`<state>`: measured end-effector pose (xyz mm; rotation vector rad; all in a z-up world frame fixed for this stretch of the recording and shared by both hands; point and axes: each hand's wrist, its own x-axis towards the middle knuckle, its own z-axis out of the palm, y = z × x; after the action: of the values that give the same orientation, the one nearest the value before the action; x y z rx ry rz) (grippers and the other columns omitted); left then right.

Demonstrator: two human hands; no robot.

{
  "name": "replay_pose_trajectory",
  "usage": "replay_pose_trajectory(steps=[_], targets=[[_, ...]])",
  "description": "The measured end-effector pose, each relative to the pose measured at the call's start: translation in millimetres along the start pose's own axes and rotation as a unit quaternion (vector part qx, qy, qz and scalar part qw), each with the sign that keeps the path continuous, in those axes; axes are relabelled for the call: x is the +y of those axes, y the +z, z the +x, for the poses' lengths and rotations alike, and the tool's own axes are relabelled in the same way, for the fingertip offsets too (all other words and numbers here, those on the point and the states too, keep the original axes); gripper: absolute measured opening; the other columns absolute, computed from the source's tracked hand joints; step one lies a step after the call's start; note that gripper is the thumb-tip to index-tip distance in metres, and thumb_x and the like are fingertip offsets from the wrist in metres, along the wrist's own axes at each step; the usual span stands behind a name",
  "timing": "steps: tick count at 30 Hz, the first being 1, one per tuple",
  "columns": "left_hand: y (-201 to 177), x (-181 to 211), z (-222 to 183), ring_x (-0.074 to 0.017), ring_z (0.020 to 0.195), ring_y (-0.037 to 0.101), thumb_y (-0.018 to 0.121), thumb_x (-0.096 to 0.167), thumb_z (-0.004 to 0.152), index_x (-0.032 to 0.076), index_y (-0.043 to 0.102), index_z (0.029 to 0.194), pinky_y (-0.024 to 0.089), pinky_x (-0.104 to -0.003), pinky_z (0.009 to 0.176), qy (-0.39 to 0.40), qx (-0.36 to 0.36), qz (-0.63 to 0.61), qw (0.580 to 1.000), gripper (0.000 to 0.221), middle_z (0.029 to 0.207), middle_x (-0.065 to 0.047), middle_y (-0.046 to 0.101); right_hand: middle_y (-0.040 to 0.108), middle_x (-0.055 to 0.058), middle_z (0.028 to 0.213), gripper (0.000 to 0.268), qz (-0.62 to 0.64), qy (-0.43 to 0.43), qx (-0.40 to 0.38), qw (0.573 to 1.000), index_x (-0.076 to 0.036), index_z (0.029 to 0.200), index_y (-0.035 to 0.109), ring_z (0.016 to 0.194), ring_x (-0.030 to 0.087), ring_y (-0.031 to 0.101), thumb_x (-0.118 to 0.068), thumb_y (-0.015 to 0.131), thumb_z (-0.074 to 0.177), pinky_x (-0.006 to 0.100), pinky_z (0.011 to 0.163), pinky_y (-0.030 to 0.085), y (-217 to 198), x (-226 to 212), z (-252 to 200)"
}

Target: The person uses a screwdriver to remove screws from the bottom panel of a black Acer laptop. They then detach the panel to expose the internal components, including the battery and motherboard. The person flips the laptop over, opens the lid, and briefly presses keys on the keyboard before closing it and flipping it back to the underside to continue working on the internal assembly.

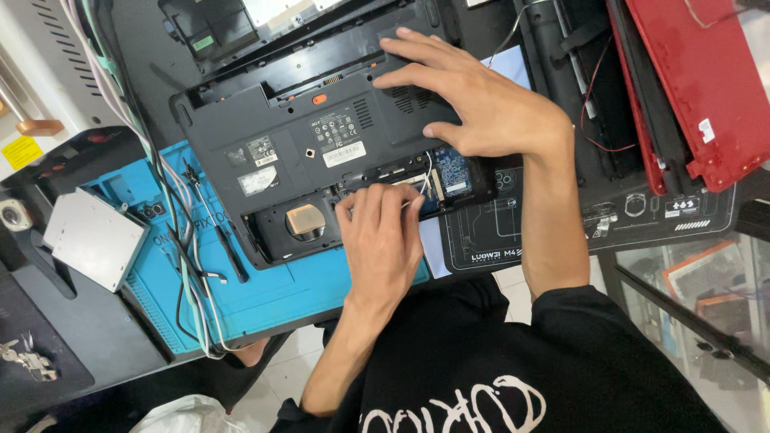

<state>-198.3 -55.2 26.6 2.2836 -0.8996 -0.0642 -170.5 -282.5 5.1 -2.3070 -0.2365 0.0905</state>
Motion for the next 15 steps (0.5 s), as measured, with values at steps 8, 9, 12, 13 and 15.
replay_pose_trajectory(steps=[8, 9, 12, 13, 15], targets=[[5, 5, 5, -0.0262, 0.094, 0.061, 0.072, 0.002, 0.095, 0.006, 0.060, 0.105, 0.040, -0.043, 0.094, -0.008, 0.041, -0.038, 0.998, 0.016, 0.100, -0.004, 0.064, 0.034, 0.008, 0.167, 0.076, -0.002, 0.009, -0.003, 1.000, -0.017, 0.145, 0.056, 0.157, 0.029, 0.023, -0.003, 0.082, 0.075, 0.046, 0.123, 0.023, -1, 0, 1], [4, 4, 7, -0.0263, 0.094, 0.061, 0.072, 0.002, 0.095, 0.006, 0.060, 0.105, 0.040, -0.043, 0.094, -0.013, 0.047, -0.037, 0.998, 0.016, 0.100, -0.004, 0.064, 0.033, 0.009, 0.166, 0.078, -0.010, 0.004, -0.005, 1.000, -0.017, 0.146, 0.055, 0.157, 0.030, 0.023, -0.004, 0.083, 0.073, 0.047, 0.123, 0.022, -1, -1, 0], [-3, -3, 13, -0.0258, 0.091, 0.061, 0.071, 0.001, 0.097, 0.005, 0.060, 0.104, 0.040, -0.043, 0.095, -0.044, 0.063, -0.020, 0.997, 0.014, 0.096, -0.004, 0.063, 0.031, 0.010, 0.167, 0.083, -0.019, -0.013, -0.009, 1.000, -0.017, 0.147, 0.054, 0.157, 0.031, 0.021, -0.005, 0.084, 0.071, 0.048, 0.125, 0.019, 0, 0, 0], [-5, -4, 15, -0.0255, 0.092, 0.061, 0.071, 0.001, 0.098, 0.005, 0.060, 0.104, 0.041, -0.042, 0.096, -0.041, 0.065, -0.022, 0.997, 0.014, 0.097, -0.004, 0.064, 0.031, 0.011, 0.167, 0.084, -0.020, -0.017, -0.011, 1.000, -0.017, 0.148, 0.053, 0.158, 0.030, 0.021, -0.006, 0.085, 0.071, 0.048, 0.125, 0.018, 0, 0, -1], [-8, -6, 16, -0.0250, 0.093, 0.062, 0.071, 0.000, 0.099, 0.006, 0.060, 0.104, 0.041, -0.042, 0.097, -0.039, 0.073, -0.025, 0.996, 0.013, 0.099, -0.004, 0.066, 0.030, 0.011, 0.167, 0.085, -0.020, -0.011, -0.015, 1.000, -0.018, 0.148, 0.053, 0.157, 0.031, 0.020, -0.006, 0.085, 0.070, 0.048, 0.125, 0.017, 1, 0, -2]])
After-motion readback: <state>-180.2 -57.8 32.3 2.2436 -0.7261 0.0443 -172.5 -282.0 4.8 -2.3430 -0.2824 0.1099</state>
